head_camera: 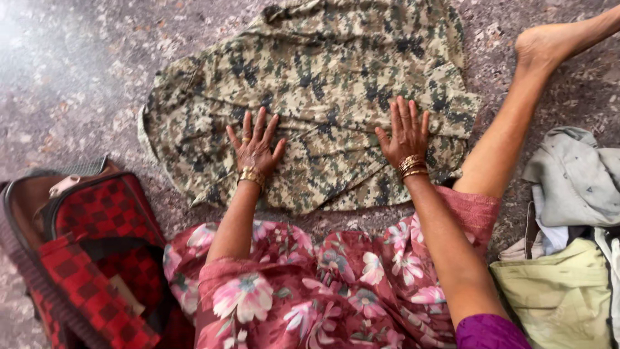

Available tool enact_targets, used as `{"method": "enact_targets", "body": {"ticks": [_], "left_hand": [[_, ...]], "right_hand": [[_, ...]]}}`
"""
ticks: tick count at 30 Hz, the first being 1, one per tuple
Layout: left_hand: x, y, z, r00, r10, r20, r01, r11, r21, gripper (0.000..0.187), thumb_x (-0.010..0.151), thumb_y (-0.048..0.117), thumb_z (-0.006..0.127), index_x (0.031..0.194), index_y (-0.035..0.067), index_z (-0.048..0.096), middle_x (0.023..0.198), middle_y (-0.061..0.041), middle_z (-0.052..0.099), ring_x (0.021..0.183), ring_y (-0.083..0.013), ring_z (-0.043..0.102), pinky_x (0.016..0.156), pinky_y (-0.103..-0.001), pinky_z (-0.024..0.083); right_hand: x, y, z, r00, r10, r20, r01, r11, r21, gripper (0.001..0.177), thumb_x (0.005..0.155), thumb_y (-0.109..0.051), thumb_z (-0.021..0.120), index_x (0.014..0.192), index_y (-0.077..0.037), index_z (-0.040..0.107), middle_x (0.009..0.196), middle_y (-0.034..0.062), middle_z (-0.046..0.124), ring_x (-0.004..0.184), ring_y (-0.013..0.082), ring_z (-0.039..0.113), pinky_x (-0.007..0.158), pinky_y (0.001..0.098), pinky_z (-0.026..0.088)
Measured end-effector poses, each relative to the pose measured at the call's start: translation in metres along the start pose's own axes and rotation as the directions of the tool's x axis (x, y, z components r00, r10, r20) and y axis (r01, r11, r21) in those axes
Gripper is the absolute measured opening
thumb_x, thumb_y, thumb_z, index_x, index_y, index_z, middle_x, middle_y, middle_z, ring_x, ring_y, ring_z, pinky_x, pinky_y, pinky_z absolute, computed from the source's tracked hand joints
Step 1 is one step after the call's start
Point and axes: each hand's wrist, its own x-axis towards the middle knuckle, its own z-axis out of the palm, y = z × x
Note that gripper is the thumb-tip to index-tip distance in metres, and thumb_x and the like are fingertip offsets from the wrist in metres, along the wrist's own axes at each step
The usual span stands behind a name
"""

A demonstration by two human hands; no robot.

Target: The person folds a camouflage shirt and a pair of dark trousers by hand while sitting on the floor, then places the folded shirt into a bag.

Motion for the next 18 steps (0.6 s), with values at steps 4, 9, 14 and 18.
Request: {"method": "enact_targets", "body": {"ticks": [4, 9, 14, 18], "left_hand": [[0.008, 0.015, 0.004, 0.998, -0.062, -0.014, 0.063, 0.992, 0.112, 0.065, 0.101, 0.062, 0.035, 0.16, 0.036, 0.03, 0.172, 0.005, 0.011, 0.157, -0.0241, 0.004, 0.119, -0.069, -0.007], [-0.02, 0.094, 0.024, 1.0, 0.002, 0.025, -0.003, 0.997, 0.078, 0.065, 0.105, 0.058, 0.029, 0.163, 0.03, 0.026, 0.173, 0.003, 0.01, 0.158, -0.023, 0.005, 0.12, -0.067, -0.006], [-0.046, 0.096, 0.028, 1.0, -0.009, 0.023, 0.011, 0.996, -0.092, 0.061, 0.105, 0.054, 0.03, 0.162, 0.032, 0.025, 0.173, 0.004, 0.011, 0.159, -0.0209, 0.009, 0.123, -0.063, -0.004], [-0.048, 0.078, 0.025, 0.999, -0.023, -0.026, 0.023, 0.999, -0.031, 0.06, 0.106, 0.05, 0.031, 0.162, 0.031, 0.026, 0.172, 0.004, 0.014, 0.158, -0.0204, 0.012, 0.122, -0.063, -0.002]], "right_hand": [[0.004, -0.022, -0.007, 0.998, 0.055, 0.02, -0.052, 0.992, -0.117, 0.073, 0.109, -0.058, 0.03, 0.164, -0.01, 0.026, 0.173, 0.0101, 0.02, 0.159, 0.0287, 0.018, 0.126, 0.0592, 0.005], [-0.038, -0.124, 0.036, 0.968, -0.233, -0.095, 0.231, 0.972, -0.034, 0.068, 0.11, -0.052, 0.036, 0.166, -0.017, 0.02, 0.173, 0.0072, 0.017, 0.16, 0.0267, 0.015, 0.126, 0.0621, 0.004], [-0.041, -0.129, 0.04, 0.982, -0.187, 0.038, 0.19, 0.972, -0.138, 0.069, 0.107, -0.055, 0.031, 0.165, -0.018, 0.021, 0.173, 0.0033, 0.02, 0.16, 0.025, 0.016, 0.127, 0.0587, 0.003], [-0.047, -0.088, 0.017, 0.986, 0.029, 0.162, 0.001, 0.984, -0.176, 0.078, 0.105, -0.065, 0.024, 0.164, -0.013, 0.027, 0.169, 0.0101, 0.024, 0.156, 0.0287, 0.02, 0.126, 0.0559, 0.003]]}}
